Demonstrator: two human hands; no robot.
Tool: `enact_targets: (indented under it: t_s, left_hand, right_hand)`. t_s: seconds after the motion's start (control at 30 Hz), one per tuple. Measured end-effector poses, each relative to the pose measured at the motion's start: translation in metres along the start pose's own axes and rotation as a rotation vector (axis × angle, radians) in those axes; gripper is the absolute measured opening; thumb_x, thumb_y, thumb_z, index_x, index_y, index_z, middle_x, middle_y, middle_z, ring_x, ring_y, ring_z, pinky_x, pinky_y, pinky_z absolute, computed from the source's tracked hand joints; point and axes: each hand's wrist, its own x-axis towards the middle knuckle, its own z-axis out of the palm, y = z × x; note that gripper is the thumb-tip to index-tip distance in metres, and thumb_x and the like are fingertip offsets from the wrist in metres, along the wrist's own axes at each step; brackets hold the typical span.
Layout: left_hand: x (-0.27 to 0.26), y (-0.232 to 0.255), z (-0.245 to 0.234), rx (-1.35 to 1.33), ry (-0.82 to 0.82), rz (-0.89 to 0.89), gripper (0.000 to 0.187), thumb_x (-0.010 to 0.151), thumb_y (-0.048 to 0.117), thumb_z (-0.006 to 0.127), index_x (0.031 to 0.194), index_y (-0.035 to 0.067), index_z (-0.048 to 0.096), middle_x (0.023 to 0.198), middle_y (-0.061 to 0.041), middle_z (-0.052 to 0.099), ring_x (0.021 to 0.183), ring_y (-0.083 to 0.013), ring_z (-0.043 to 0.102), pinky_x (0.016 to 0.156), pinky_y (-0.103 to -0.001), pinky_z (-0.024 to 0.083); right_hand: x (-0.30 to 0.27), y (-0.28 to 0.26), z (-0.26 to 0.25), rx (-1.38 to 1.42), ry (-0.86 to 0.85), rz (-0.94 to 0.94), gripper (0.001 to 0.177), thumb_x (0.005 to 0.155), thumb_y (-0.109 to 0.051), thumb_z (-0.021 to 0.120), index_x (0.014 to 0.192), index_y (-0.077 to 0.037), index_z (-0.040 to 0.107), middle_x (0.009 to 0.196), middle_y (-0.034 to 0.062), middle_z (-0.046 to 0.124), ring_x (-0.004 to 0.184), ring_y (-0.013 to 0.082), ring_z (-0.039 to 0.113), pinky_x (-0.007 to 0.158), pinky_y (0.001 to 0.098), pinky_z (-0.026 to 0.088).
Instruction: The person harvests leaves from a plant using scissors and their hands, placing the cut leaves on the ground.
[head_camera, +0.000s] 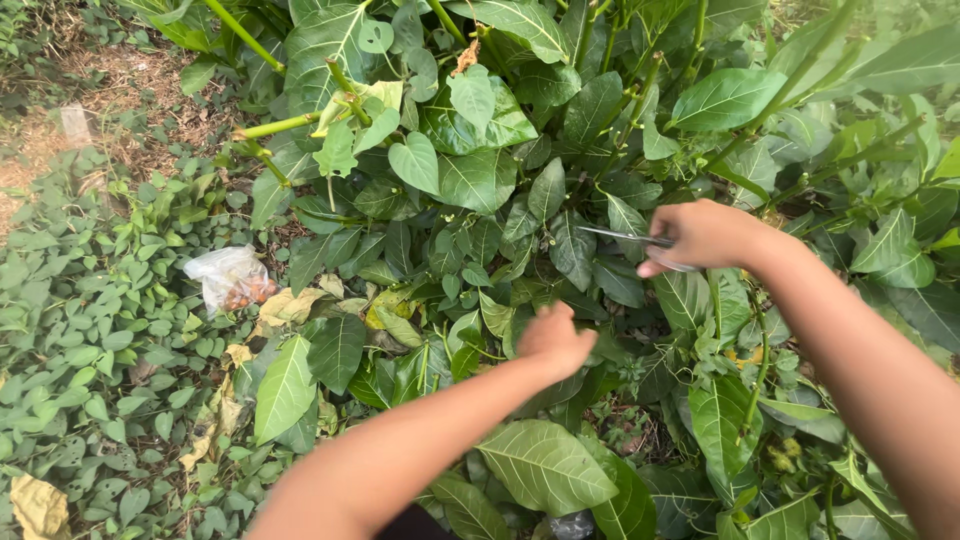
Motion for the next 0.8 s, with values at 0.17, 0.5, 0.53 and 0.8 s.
enact_targets:
  t_s: [0.17, 0.5, 0.53, 0.8]
  left_hand:
    - [0.013, -0.029, -0.06, -0.14, 0.476, 0.257, 0.021, 0.089, 0.009, 0.063, 0.109, 0.008, 0.058, 0.109, -0.015, 0.062, 0.101, -0.0339, 0.064, 0.086, -0.047, 0.052]
    - [0.092, -0.002, -0.092, -0.425, 0.358, 0.183, 0.02, 0.094, 0.026, 0.071, 0.114, 0.024, 0.075, 0.12, -0.007, 0.074, 0.106, -0.0252, 0.072, 0.095, -0.038, 0.055]
    - [0.092, -0.001, -0.093, -0.354, 0.371, 0.236, 0.023, 0.09, 0.024, 0.074, 0.113, 0.024, 0.076, 0.125, -0.005, 0.071, 0.108, -0.0249, 0.07, 0.096, -0.038, 0.054]
    - [0.112, -0.01, -0.093, -0.182, 0.334, 0.231, 0.064, 0.076, 0.022, 0.086, 0.136, 0.019, 0.064, 0.155, -0.003, 0.047, 0.138, -0.0271, 0.049, 0.113, -0.039, 0.039]
  right_hand:
    - [-0.024, 0.018, 0.002, 0.277, 0.022, -0.088, 0.063, 0.066, -0.052, 0.088, 0.112, -0.014, 0.071, 0.085, 0.0075, 0.077, 0.075, 0.0209, 0.074, 0.072, 0.0371, 0.056]
    - [-0.014, -0.031, 0.017, -0.072, 0.07, -0.019, 0.062, 0.072, -0.069, 0.078, 0.102, -0.015, 0.075, 0.084, 0.0063, 0.077, 0.082, 0.0256, 0.075, 0.076, 0.0393, 0.059]
    - [-0.01, -0.037, 0.018, -0.187, 0.118, -0.011, 0.064, 0.072, -0.073, 0.077, 0.103, -0.017, 0.075, 0.086, 0.0072, 0.076, 0.087, 0.0272, 0.074, 0.078, 0.0411, 0.058]
    - [0.035, -0.053, 0.028, -0.206, 0.075, -0.002, 0.062, 0.07, -0.072, 0.078, 0.098, -0.016, 0.078, 0.089, 0.008, 0.077, 0.091, 0.0287, 0.074, 0.079, 0.042, 0.059]
